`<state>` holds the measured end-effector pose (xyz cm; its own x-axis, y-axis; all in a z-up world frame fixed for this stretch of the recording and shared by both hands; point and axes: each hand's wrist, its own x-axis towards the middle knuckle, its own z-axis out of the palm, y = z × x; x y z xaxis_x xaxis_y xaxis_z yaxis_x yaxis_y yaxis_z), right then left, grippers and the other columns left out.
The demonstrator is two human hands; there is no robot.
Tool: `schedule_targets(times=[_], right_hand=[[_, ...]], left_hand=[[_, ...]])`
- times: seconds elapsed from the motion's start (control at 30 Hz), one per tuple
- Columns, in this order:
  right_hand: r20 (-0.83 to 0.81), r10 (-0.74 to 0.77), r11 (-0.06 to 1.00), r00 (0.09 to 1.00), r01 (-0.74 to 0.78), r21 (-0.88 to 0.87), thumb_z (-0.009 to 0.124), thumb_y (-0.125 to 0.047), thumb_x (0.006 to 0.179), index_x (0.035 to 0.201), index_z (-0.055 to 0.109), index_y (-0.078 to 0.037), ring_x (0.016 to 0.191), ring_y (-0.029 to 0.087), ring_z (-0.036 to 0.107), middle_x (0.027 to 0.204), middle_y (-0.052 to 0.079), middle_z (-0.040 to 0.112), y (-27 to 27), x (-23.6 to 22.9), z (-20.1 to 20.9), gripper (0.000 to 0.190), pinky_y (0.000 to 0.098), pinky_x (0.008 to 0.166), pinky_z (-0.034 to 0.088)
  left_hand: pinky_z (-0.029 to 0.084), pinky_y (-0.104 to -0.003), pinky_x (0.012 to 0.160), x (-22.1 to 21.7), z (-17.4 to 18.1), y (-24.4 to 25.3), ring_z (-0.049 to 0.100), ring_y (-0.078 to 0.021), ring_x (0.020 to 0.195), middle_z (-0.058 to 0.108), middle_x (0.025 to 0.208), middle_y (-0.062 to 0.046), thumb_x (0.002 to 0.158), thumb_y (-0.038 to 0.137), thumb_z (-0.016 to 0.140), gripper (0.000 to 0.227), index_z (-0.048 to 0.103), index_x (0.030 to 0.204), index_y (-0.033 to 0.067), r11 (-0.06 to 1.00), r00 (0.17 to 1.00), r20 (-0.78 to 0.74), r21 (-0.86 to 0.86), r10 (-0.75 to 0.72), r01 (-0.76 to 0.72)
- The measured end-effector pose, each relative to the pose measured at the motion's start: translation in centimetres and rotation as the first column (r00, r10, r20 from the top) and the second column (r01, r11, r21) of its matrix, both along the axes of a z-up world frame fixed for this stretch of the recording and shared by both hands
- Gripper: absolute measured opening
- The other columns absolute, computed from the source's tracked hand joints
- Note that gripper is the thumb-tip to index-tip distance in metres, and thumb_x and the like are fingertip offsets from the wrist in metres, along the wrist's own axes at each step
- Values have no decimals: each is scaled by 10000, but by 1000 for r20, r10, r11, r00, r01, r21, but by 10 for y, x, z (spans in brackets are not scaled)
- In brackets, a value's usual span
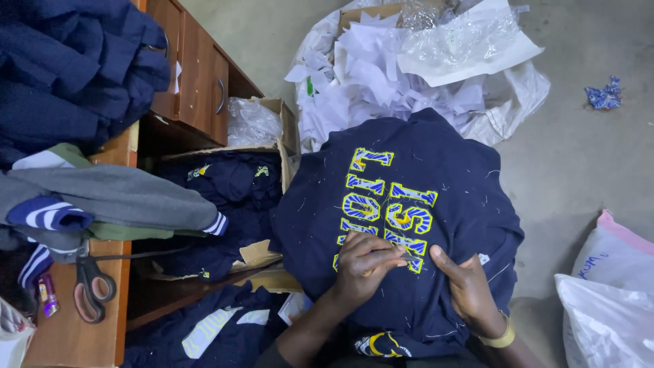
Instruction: Manually removing embroidery stabilizer from a shirt using a needle and fingers.
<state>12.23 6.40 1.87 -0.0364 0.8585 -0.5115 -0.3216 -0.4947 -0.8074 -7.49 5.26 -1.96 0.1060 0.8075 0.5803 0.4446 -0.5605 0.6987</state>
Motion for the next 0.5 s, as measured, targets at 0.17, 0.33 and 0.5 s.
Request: schedule_targets(times=[0.17,0.33,0.5], right_hand=[[-35,-7,999,999,9,33,691,-96,953,1027,765,139,1044,257,741,1147,188,797,-3,3,-13,257,463,960,655],[-35,8,1000,999,-8,-6,657,-96,948,1152,736,143,1137,296,734,1242,212,779,0,0,2,324,482,1058,623],[-1,0,999,1000,0,35,663,-95,970,1102,757,117,1103,236,714,1188,167,785,-2,5,-14,267,455,1020,631]], left_hand=[[525,-380,822,-4,5,1,720,-218,879,751,1002,-40,820,111,953,369,777,1143,134,1000,1000,22,15,15,-15],[511,-386,831,-4,2,1,713,-217,880,740,992,-27,830,133,949,358,776,1143,149,999,999,-17,16,31,-30],[495,-393,856,-3,0,5,708,-210,887,738,1000,0,829,129,955,375,775,1156,170,1000,999,-39,-1,-17,17]])
